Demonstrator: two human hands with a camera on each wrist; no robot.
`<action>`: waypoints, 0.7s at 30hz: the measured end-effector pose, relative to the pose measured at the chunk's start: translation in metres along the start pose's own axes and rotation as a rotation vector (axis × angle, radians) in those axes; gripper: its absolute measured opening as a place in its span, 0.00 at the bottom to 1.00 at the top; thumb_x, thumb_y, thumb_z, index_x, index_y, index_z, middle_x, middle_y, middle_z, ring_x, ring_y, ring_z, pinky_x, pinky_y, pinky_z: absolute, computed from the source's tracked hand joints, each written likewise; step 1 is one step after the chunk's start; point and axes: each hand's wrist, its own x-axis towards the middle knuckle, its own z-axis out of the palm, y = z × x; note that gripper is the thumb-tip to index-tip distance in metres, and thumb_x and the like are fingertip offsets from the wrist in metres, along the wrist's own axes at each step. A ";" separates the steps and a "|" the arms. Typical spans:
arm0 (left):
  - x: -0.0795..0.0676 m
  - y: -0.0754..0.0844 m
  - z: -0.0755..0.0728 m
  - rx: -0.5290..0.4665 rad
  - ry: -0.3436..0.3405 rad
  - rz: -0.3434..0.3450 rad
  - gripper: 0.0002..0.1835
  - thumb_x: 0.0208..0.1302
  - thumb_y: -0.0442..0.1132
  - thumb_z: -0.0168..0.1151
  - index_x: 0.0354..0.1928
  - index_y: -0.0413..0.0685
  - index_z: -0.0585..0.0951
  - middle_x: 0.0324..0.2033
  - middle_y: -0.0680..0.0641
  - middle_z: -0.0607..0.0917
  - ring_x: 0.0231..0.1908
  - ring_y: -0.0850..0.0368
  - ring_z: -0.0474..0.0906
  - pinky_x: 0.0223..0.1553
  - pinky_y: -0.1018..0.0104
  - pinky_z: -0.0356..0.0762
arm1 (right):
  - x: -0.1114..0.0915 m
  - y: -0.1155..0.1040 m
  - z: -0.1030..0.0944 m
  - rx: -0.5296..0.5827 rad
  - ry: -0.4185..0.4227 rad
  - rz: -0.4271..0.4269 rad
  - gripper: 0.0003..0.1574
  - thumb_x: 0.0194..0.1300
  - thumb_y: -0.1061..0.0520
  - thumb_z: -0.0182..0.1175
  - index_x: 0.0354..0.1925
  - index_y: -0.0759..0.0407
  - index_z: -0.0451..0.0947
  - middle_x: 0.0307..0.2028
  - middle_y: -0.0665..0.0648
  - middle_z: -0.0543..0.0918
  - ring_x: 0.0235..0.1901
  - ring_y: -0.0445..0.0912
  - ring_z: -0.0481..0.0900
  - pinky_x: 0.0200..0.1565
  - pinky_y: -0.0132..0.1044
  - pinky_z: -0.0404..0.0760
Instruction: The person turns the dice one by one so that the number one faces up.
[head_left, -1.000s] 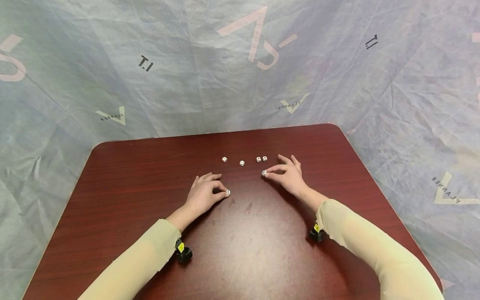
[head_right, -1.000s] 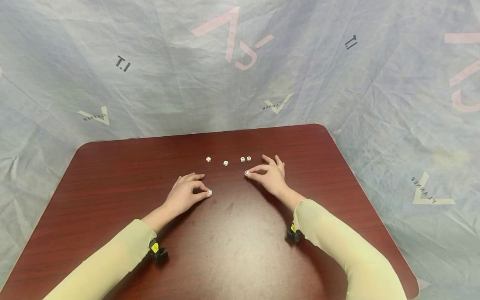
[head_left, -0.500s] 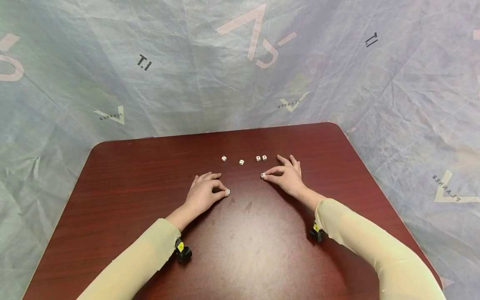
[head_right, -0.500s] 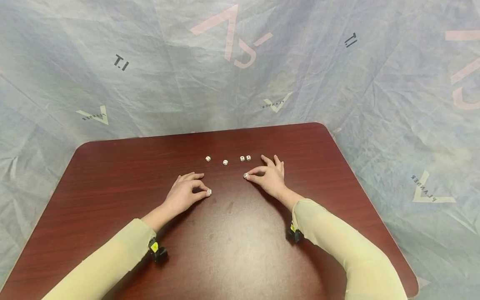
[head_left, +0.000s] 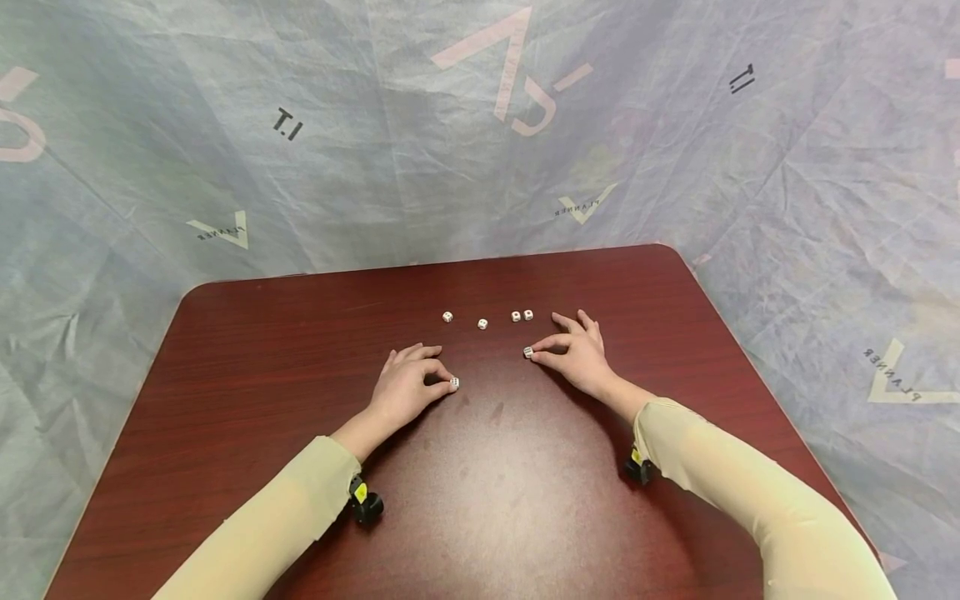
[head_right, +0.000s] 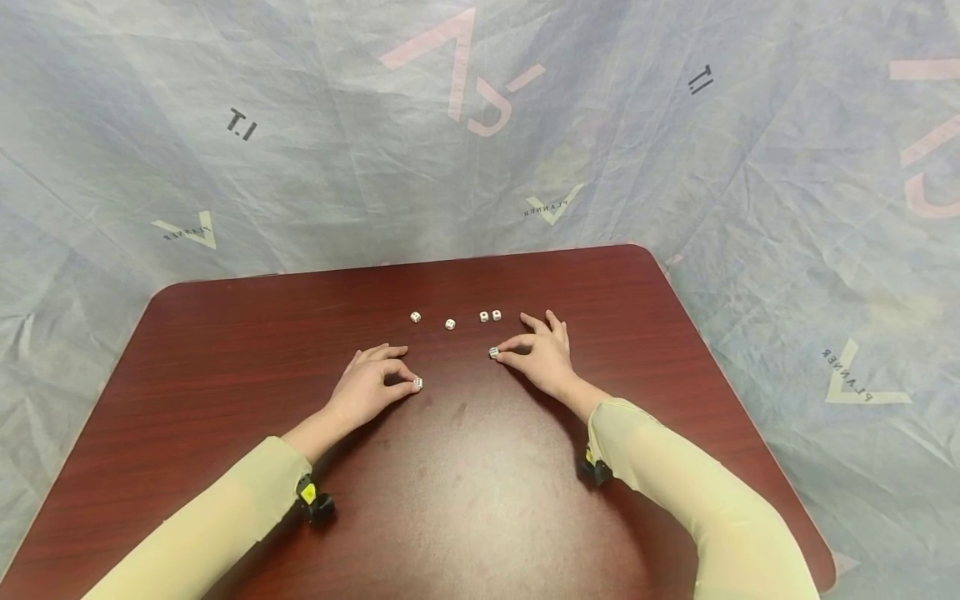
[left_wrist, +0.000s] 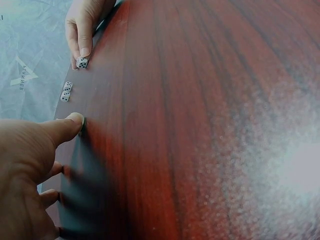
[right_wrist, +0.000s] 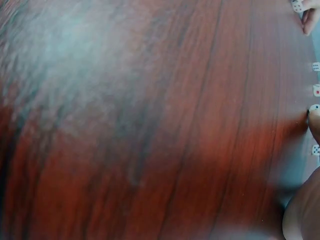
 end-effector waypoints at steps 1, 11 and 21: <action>0.000 0.000 0.000 0.000 0.000 -0.001 0.05 0.65 0.53 0.72 0.38 0.65 0.90 0.70 0.47 0.74 0.75 0.42 0.59 0.74 0.34 0.43 | 0.000 0.000 0.000 0.000 0.001 -0.001 0.09 0.61 0.46 0.76 0.41 0.45 0.92 0.74 0.63 0.65 0.77 0.67 0.38 0.72 0.67 0.32; 0.000 0.000 0.000 -0.002 0.002 0.001 0.05 0.65 0.52 0.72 0.38 0.64 0.90 0.70 0.47 0.74 0.75 0.42 0.59 0.74 0.34 0.43 | 0.000 0.001 -0.001 -0.010 0.012 -0.015 0.11 0.59 0.47 0.77 0.41 0.45 0.92 0.74 0.64 0.66 0.77 0.68 0.40 0.72 0.68 0.36; -0.001 0.001 0.000 -0.001 0.009 0.006 0.05 0.65 0.52 0.72 0.38 0.63 0.90 0.69 0.46 0.75 0.75 0.41 0.59 0.74 0.34 0.43 | 0.003 -0.003 -0.014 -0.078 0.037 -0.058 0.18 0.58 0.43 0.77 0.45 0.45 0.91 0.74 0.63 0.66 0.78 0.63 0.38 0.72 0.68 0.38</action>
